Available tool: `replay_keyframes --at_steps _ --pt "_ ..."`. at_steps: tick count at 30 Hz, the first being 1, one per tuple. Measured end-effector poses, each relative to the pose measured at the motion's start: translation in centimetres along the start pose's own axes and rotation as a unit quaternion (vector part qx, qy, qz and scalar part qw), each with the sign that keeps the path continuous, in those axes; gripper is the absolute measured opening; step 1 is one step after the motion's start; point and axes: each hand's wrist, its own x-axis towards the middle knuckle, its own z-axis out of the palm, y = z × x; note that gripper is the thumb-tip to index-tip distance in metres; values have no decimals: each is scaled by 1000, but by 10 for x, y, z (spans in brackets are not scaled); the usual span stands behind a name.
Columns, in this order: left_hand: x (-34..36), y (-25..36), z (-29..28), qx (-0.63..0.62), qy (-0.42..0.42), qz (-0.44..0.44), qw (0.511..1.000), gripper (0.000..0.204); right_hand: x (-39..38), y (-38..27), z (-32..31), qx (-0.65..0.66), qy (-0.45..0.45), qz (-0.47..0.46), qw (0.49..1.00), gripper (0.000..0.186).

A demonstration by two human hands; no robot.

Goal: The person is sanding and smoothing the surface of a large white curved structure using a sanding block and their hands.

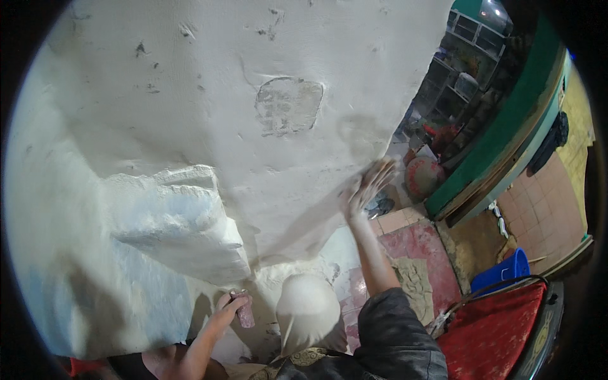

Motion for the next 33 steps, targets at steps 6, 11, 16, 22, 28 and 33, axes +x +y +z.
replay_keyframes --at_steps 6,11,16,22,28,33 --pt "6 -14 -9 -12 31 10 999 23 52 -6 6 -47 -21 -10 999 67" --pt "8 -9 -5 14 40 12 999 19 262 -58 -33 26 105 -167 980 64" --pt "14 -13 -9 -2 34 17 999 21 261 -38 -34 32 129 -143 981 63" --pt "1 -9 -5 -15 14 -2 1000 28 62 -7 -20 44 29 21 998 59" --pt "3 -3 -1 -7 42 -14 999 21 24 -2 -9 14 -2 29 999 62" --pt "17 -27 -15 -17 27 8 999 17 219 -42 -20 -16 95 -81 992 61"
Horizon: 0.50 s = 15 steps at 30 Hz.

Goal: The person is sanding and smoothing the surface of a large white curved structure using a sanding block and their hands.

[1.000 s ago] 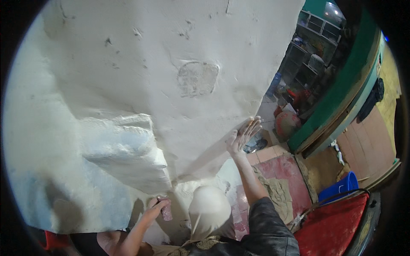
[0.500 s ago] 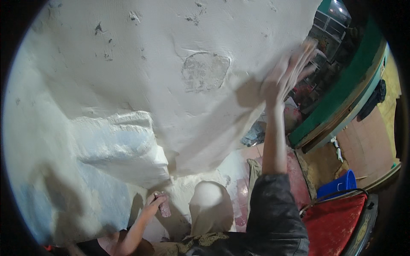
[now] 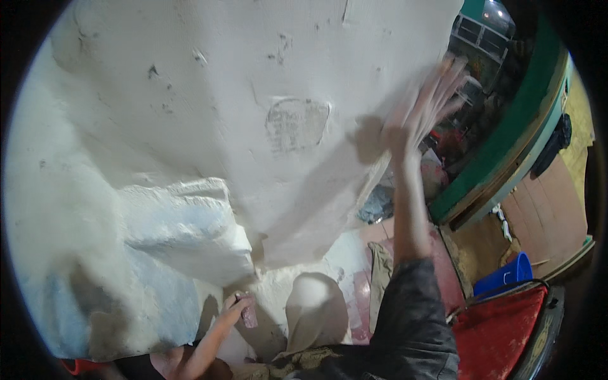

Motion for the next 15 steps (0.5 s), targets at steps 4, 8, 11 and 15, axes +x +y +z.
replay_keyframes --at_steps 4,8,11,15 --pt "-4 25 8 41 7 17 999 17 81 -17 -11 14 50 -54 997 58" --pt "-7 16 5 -16 12 -6 1000 14 -3 -18 3 61 5 32 998 59" --pt "-17 28 13 -16 -5 -6 1000 13 -109 -27 -8 73 -52 112 990 56" --pt "-15 27 10 -15 -24 -9 1000 13 -170 -25 -20 38 -96 98 990 60"
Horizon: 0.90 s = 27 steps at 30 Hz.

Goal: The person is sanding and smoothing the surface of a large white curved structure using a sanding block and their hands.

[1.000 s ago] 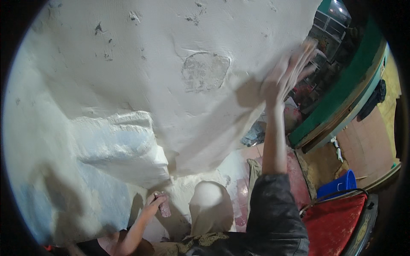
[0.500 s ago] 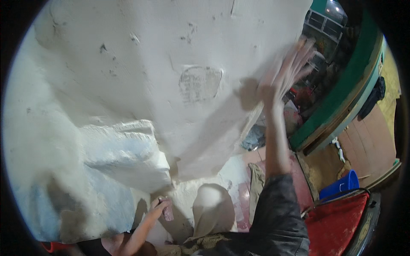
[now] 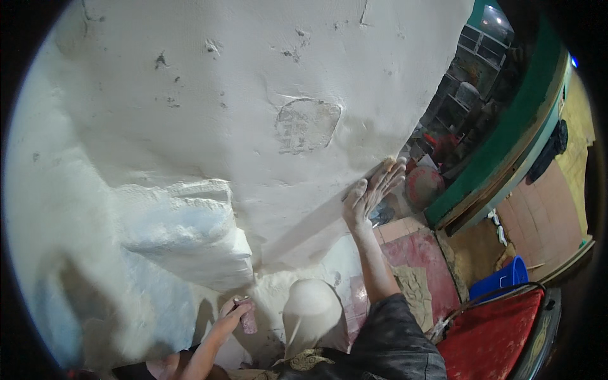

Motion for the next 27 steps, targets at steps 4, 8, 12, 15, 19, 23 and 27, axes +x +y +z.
replay_keyframes --at_steps 4,8,12,15,19,23,27 --pt "7 -16 -9 14 25 13 1000 12 75 -19 -1 -14 7 -50 999 62" --pt "6 -6 -3 29 34 30 999 10 188 -39 -15 14 101 -195 975 57" --pt "6 -6 -4 31 24 30 999 10 230 -38 -19 -3 144 -150 978 55" --pt "5 -14 -7 23 24 20 999 11 181 -40 -12 28 127 -89 988 55" --pt "6 -15 -5 8 10 15 1000 16 59 -4 -4 6 41 -32 999 61" --pt "12 -19 -5 20 5 0 1000 16 46 -4 -8 -19 21 -44 999 60" --pt "10 -21 -6 22 31 -4 999 11 141 -28 -14 20 88 -100 991 59"
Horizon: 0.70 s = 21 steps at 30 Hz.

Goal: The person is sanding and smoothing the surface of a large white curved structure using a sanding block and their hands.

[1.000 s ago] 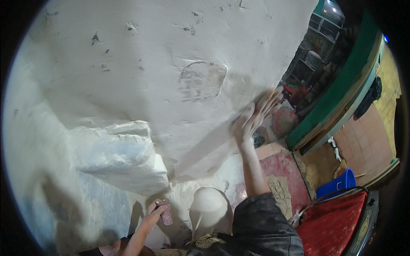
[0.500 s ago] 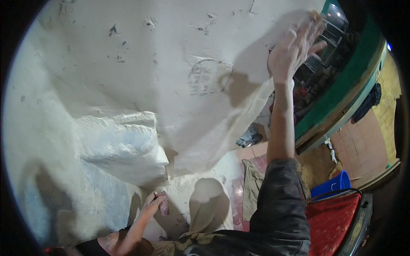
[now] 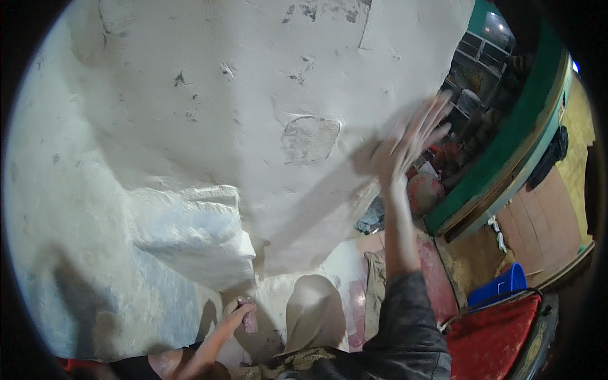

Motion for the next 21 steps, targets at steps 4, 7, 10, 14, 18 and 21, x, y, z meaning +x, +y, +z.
replay_keyframes --at_steps 4,7,10,14,18,21 --pt "4 7 -1 -9 2 24 1000 11 76 10 3 -26 37 -63 997 53" --pt "6 -2 -2 1 -8 14 1000 11 71 11 1 -49 23 -37 998 56" --pt "9 -7 -3 25 -5 -1 1000 9 23 -13 6 39 49 -2 998 56" --pt "2 -1 0 19 -33 14 999 8 -96 -5 -4 -7 -58 33 998 62" --pt "6 -2 0 20 -15 1 1000 10 -55 -7 1 12 -38 30 999 62" --pt "-1 7 0 -7 -16 -1 1000 9 48 0 11 22 44 -33 998 57"
